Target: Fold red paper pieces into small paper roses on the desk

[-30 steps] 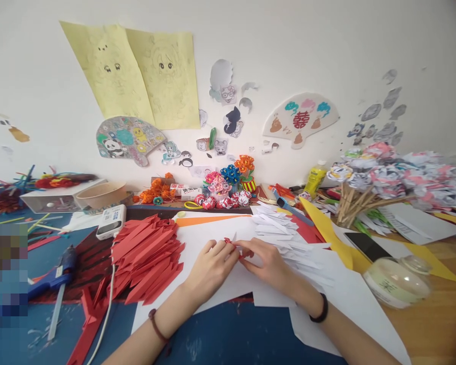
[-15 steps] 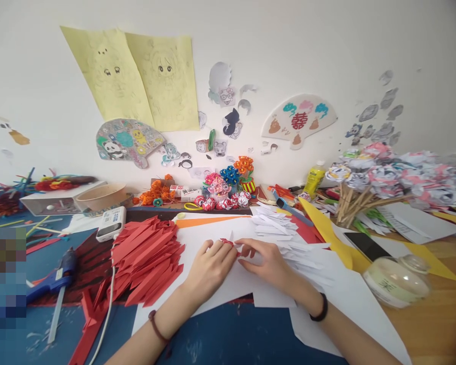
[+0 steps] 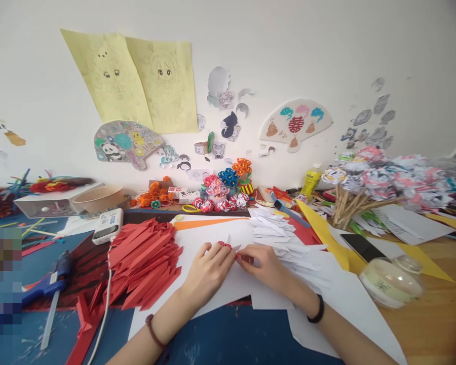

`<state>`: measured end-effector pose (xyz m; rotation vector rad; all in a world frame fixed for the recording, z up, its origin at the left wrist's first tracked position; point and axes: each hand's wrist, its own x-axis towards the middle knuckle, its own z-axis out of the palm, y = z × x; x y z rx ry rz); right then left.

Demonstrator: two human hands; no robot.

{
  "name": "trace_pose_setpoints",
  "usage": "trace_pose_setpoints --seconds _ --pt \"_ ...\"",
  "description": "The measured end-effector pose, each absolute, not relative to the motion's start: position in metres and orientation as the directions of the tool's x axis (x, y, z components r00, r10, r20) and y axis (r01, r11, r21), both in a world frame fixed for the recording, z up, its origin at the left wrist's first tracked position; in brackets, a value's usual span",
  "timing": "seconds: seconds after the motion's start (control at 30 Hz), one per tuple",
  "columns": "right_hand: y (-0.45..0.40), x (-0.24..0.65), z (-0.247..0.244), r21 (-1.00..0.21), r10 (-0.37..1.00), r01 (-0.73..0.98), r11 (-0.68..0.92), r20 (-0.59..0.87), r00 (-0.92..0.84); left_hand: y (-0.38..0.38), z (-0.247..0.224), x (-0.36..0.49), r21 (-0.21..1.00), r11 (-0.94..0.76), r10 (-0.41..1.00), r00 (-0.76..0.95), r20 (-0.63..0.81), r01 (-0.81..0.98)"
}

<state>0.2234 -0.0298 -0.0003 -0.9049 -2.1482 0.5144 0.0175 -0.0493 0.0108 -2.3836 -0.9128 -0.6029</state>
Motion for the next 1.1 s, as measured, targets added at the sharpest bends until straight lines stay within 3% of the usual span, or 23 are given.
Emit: trace_pose_setpoints --seconds 0.17,0.6,1.1 --pt "-0.032 0.223 -0.002 -0.566 0.730 0.463 0.682 0.483 -0.484 -0.050 0.009 0.018 -0.324 -0.620 0.474 0.670 0.571 0.715" --pt "-0.030 0.222 -0.013 -0.358 0.613 0.503 0.787 0.551 -0.566 -0.054 0.001 0.030 -0.477 -0.514 0.418 0.694 0.587 0.713" --pt "-0.029 0.222 -0.017 -0.198 0.479 0.495 0.846 0.688 -0.545 -0.052 0.002 0.030 -0.402 -0.540 0.419 0.651 0.633 0.739"
